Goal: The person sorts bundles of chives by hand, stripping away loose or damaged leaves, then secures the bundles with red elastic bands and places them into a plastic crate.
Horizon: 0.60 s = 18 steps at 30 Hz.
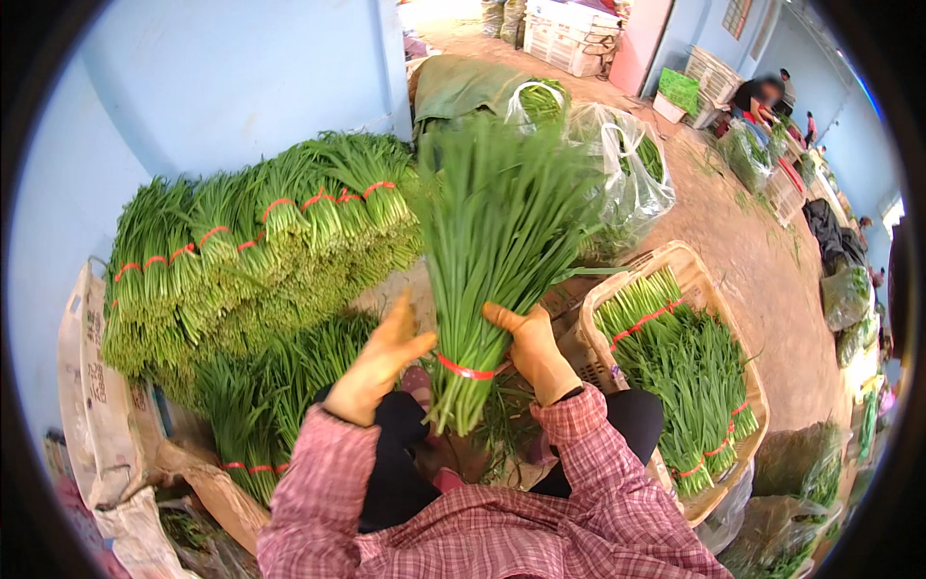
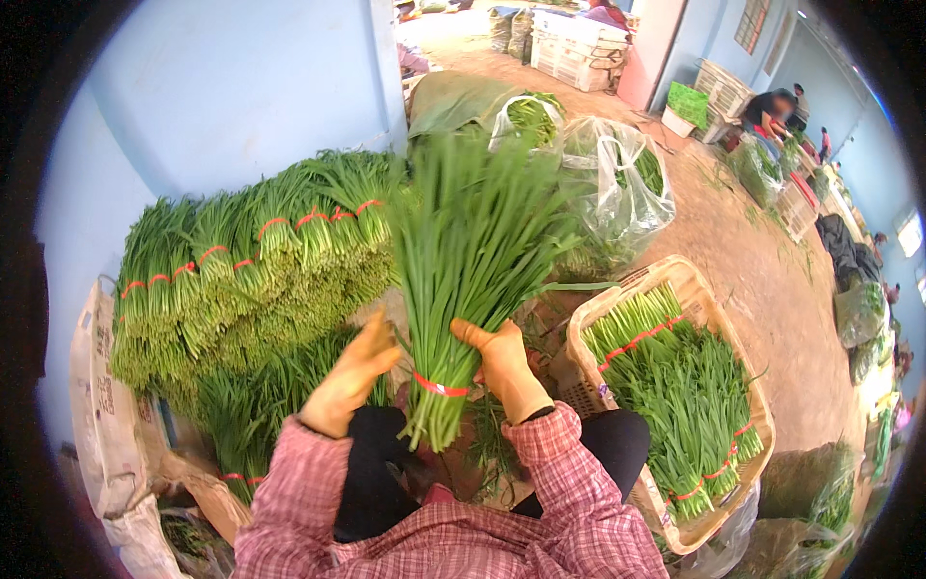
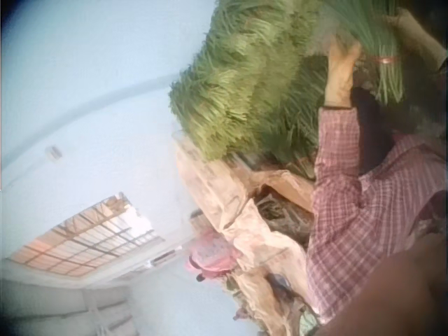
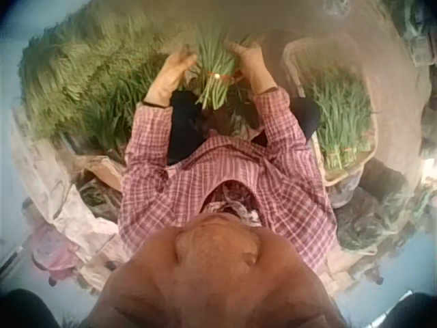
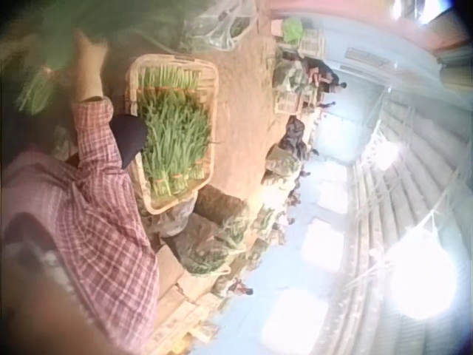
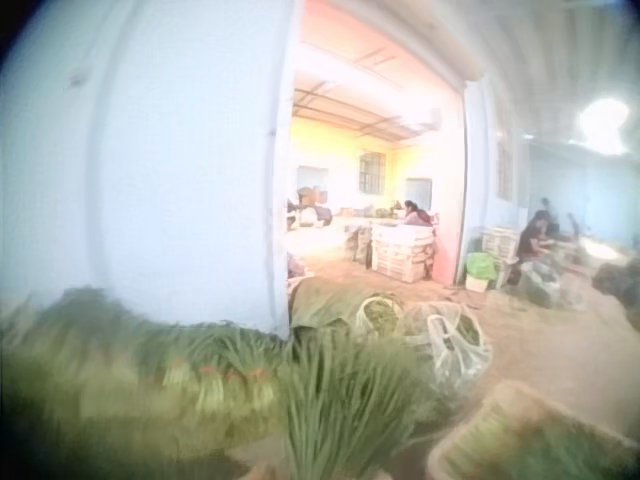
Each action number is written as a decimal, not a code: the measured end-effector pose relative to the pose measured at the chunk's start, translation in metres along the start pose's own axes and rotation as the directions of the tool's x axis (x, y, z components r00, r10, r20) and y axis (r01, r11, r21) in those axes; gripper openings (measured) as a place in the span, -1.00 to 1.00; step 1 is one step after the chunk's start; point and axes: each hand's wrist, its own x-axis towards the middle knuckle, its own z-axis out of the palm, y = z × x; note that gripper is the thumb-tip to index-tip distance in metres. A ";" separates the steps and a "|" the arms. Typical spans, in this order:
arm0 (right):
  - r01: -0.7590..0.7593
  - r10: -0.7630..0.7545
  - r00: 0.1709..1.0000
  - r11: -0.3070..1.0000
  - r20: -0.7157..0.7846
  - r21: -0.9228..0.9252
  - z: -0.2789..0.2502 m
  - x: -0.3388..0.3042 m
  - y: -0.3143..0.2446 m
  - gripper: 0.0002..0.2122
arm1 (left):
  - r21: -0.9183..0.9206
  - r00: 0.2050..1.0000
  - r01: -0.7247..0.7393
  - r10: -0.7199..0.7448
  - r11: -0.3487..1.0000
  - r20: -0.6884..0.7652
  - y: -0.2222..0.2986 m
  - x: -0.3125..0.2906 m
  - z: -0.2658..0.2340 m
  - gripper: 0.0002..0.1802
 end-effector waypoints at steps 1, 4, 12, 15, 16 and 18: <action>0.018 -0.016 1.000 0.995 0.016 -0.097 -0.010 -0.009 0.001 -0.53 | -0.141 0.990 -0.098 0.111 0.985 0.089 0.000 0.014 0.032 -0.12; -0.053 0.051 0.998 0.995 -0.024 -0.085 -0.029 -0.021 0.011 -0.55 | -0.369 0.989 -0.011 -0.045 0.929 -0.142 -0.052 0.032 0.067 -0.36; -0.194 0.186 0.978 0.977 -0.095 -0.085 -0.068 -0.021 0.010 -0.52 | -0.614 0.986 0.063 -0.143 0.787 -0.081 -0.093 0.033 0.077 -0.54; 0.072 -0.208 0.968 0.770 -0.142 -0.634 -0.077 -0.013 0.011 -0.41 | -0.598 0.979 0.015 -0.135 0.801 -0.155 -0.103 0.039 0.080 -0.55; 0.084 -0.277 0.935 0.779 -0.221 -0.621 -0.076 -0.019 0.010 -0.43 | -0.587 0.973 0.003 -0.139 0.810 -0.187 -0.107 0.042 0.080 -0.55; 0.153 -0.420 0.871 0.725 -0.255 -0.671 -0.075 -0.032 0.001 -0.55 | -0.580 0.955 0.012 -0.182 0.815 -0.236 -0.105 0.043 0.082 -0.56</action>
